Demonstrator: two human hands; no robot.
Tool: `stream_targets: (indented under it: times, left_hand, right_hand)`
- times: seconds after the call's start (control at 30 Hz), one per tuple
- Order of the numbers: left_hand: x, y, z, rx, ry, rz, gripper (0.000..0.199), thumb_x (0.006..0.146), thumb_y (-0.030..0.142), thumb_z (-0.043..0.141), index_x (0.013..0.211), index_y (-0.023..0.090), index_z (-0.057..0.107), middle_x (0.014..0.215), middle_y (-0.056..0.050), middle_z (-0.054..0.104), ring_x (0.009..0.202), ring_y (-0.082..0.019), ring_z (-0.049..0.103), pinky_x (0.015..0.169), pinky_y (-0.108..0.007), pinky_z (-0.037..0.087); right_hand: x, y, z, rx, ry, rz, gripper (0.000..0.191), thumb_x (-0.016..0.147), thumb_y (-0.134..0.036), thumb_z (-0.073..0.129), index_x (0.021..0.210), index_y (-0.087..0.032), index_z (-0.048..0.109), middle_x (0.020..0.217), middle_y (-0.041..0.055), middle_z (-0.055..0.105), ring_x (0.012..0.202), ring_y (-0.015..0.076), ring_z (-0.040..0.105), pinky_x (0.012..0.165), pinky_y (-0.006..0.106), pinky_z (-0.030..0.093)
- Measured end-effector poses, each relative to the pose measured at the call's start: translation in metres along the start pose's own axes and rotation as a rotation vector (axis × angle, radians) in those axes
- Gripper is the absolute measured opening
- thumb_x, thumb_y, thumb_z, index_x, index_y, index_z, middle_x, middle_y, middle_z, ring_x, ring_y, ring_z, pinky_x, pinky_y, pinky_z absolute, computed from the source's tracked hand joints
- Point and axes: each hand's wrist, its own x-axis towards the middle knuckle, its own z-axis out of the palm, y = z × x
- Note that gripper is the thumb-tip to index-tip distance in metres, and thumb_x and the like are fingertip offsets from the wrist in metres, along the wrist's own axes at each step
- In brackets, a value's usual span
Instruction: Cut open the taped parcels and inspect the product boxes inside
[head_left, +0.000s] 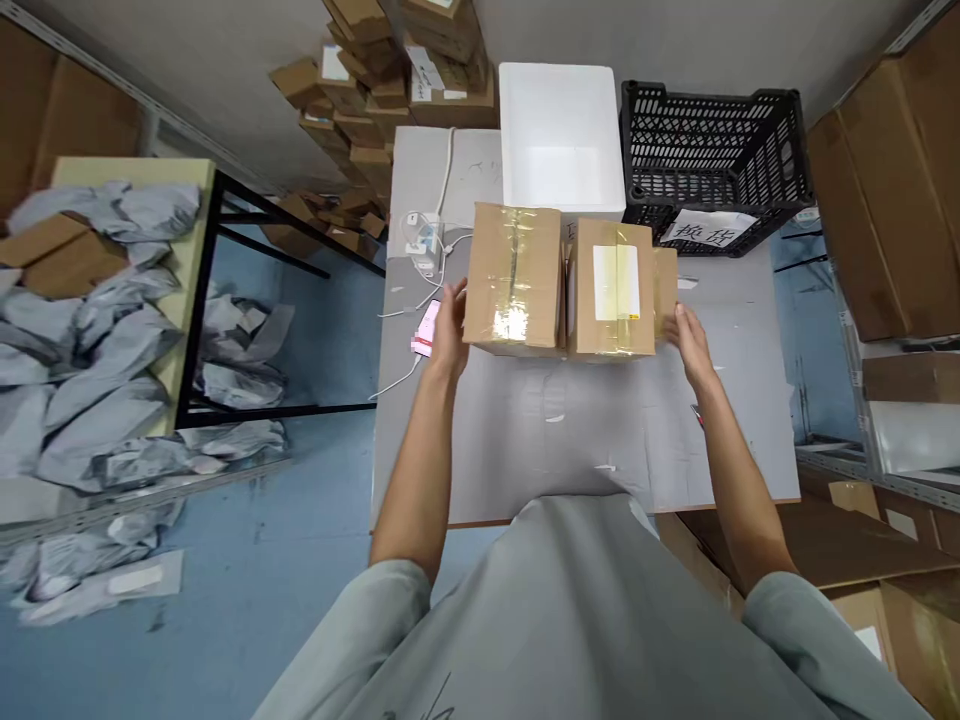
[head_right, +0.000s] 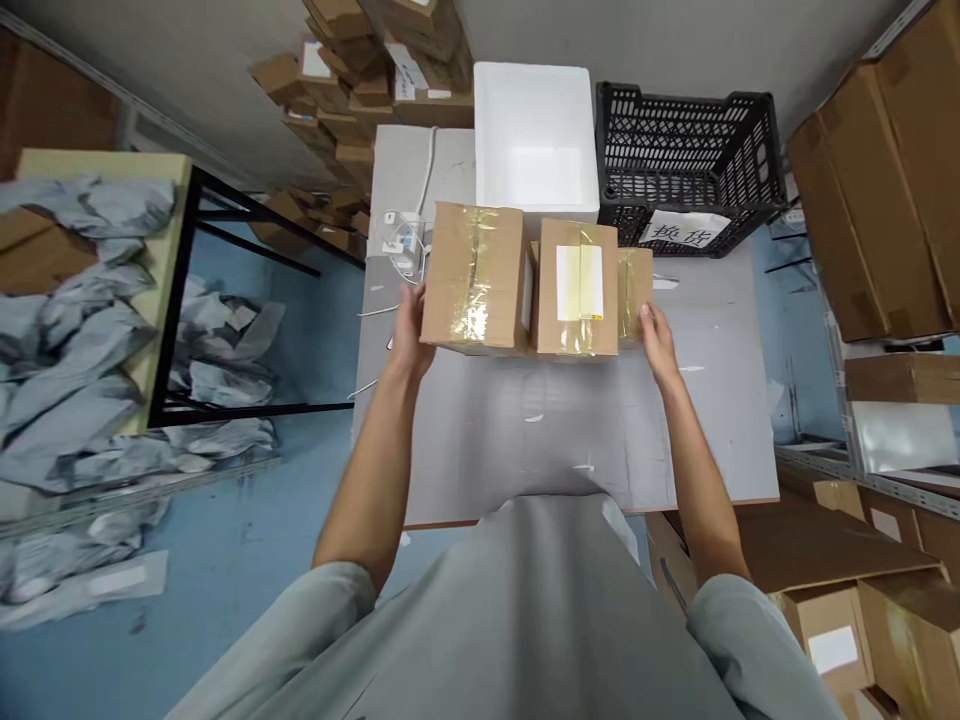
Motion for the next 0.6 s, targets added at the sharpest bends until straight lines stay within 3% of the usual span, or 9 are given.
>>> stream_targets:
  times: [0.07, 0.17, 0.23, 0.33, 0.47, 0.6]
  left_hand:
    - [-0.011, 0.017, -0.006, 0.012, -0.038, -0.043, 0.095, 0.096, 0.102, 0.052, 0.151, 0.028, 0.074, 0.155, -0.013, 0.076, 0.152, -0.039, 0.069, 0.126, -0.053, 0.059]
    - [-0.024, 0.035, 0.001, 0.137, -0.065, -0.095, 0.086, 0.091, 0.085, 0.082, 0.154, 0.027, 0.072, 0.161, -0.014, 0.073, 0.15, -0.038, 0.07, 0.125, -0.051, 0.06]
    - [-0.029, 0.042, 0.012, 0.226, -0.036, -0.087, 0.089, 0.084, 0.076, 0.094, 0.154, 0.024, 0.072, 0.16, -0.016, 0.073, 0.148, -0.038, 0.072, 0.124, -0.051, 0.062]
    - [-0.033, 0.046, 0.032, 0.286, -0.005, -0.052, 0.09, 0.081, 0.075, 0.095, 0.15, 0.021, 0.074, 0.157, -0.019, 0.074, 0.146, -0.04, 0.073, 0.122, -0.053, 0.063]
    - [-0.036, 0.053, 0.073, 0.275, -0.019, 0.011, 0.093, 0.081, 0.076, 0.095, 0.153, 0.023, 0.072, 0.158, -0.018, 0.073, 0.148, -0.041, 0.071, 0.124, -0.056, 0.062]
    - [-0.034, 0.061, 0.144, 0.308, -0.111, 0.103, 0.091, 0.087, 0.079, 0.09, 0.155, 0.022, 0.069, 0.157, -0.018, 0.074, 0.148, -0.04, 0.072, 0.128, -0.06, 0.059]
  right_hand:
    - [-0.019, -0.013, 0.009, 0.118, -0.217, 0.021, 0.097, 0.103, -0.095, 0.05, 0.177, -0.032, 0.053, 0.167, 0.0134, 0.069, 0.156, 0.0365, 0.065, 0.124, 0.059, 0.061]
    - [-0.041, -0.034, 0.032, 0.129, -0.401, -0.092, 0.103, 0.098, -0.095, 0.063, 0.183, -0.04, 0.044, 0.18, 0.0032, 0.057, 0.167, 0.035, 0.054, 0.135, 0.06, 0.051]
    - [-0.048, -0.045, 0.046, 0.144, -0.406, -0.192, 0.113, 0.094, -0.09, 0.075, 0.186, -0.037, 0.037, 0.182, 0.0025, 0.055, 0.167, 0.033, 0.053, 0.142, 0.054, 0.042]
    - [-0.048, -0.052, 0.05, 0.185, -0.344, -0.267, 0.123, 0.092, -0.084, 0.082, 0.189, -0.03, 0.03, 0.179, 0.0066, 0.058, 0.161, 0.0316, 0.06, 0.143, 0.05, 0.041]
    - [-0.039, -0.047, 0.013, 0.188, -0.278, -0.328, 0.115, 0.096, -0.079, 0.081, 0.188, -0.032, 0.03, 0.181, 0.0053, 0.056, 0.164, 0.0314, 0.058, 0.142, 0.052, 0.042]
    - [-0.031, -0.037, -0.058, 0.192, -0.191, -0.365, 0.107, 0.097, -0.076, 0.082, 0.185, -0.033, 0.039, 0.181, 0.0055, 0.056, 0.163, 0.033, 0.058, 0.143, 0.056, 0.041]
